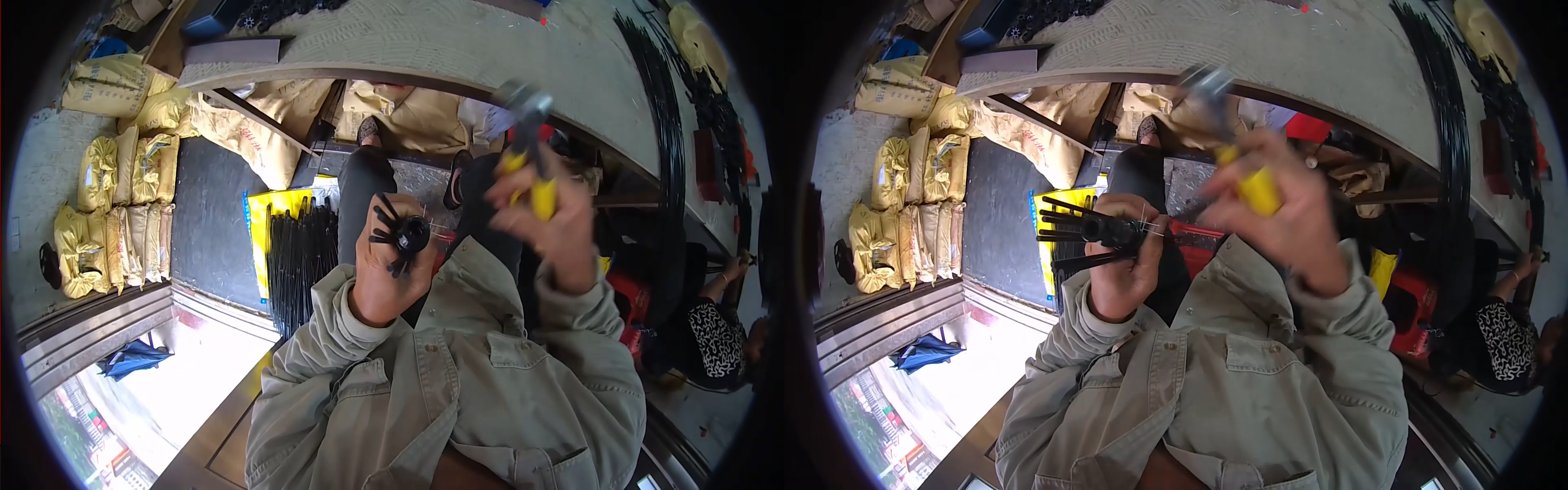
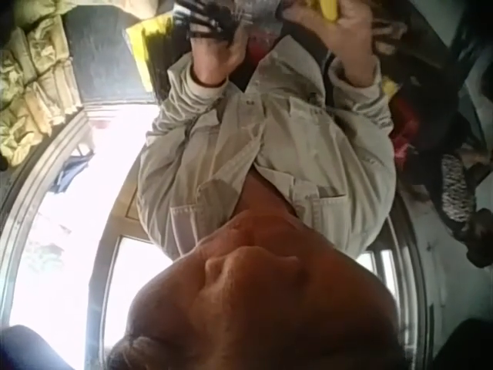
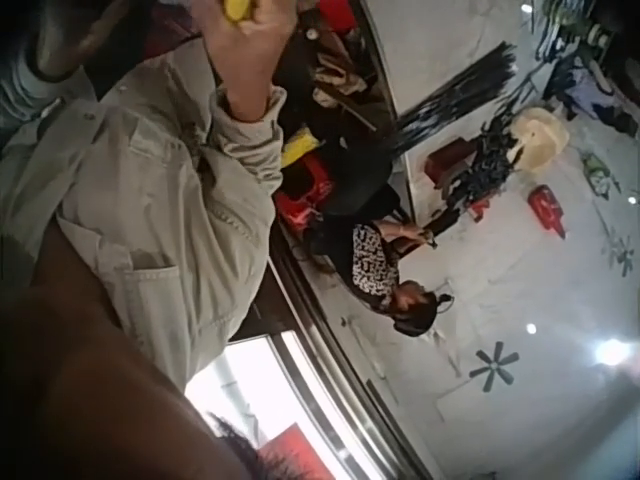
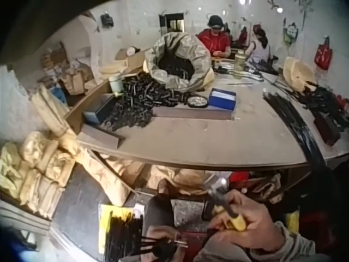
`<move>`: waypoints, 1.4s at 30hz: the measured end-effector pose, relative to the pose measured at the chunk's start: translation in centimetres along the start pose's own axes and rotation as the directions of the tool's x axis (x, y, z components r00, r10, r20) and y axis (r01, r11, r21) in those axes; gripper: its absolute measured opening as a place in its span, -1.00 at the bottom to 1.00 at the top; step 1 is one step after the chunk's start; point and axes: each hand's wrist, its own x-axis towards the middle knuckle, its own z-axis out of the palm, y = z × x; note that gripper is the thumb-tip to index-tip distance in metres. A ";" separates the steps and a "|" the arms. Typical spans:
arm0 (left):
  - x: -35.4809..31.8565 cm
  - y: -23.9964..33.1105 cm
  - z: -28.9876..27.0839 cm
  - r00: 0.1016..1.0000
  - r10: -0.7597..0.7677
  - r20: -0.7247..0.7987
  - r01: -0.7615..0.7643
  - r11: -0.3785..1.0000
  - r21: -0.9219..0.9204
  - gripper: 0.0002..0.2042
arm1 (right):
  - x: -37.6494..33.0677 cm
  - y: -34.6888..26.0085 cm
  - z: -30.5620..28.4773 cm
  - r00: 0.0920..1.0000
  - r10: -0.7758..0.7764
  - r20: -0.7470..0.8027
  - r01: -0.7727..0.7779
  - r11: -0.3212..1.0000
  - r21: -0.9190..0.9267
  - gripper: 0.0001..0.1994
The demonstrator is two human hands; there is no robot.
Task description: Assembling plastic components onto bundles of wires and securing them using hand tools.
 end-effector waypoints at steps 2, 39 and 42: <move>0.2 0.2 0.1 0.998 0.053 0.015 -0.054 0.998 0.019 -0.73 | -0.6 -0.8 2.1 0.998 -0.055 0.005 0.055 0.998 0.009 -0.82; 1.5 -1.1 -2.2 0.945 0.081 0.317 0.017 0.955 -0.295 -0.82 | 2.8 -0.7 -2.4 0.596 -0.594 0.541 0.711 0.077 -0.699 -0.81; 2.1 -1.2 -2.1 0.920 0.120 0.374 0.004 0.949 -0.315 -0.83 | 4.2 0.1 -3.9 0.455 -0.603 0.656 0.779 -0.087 -0.621 -0.81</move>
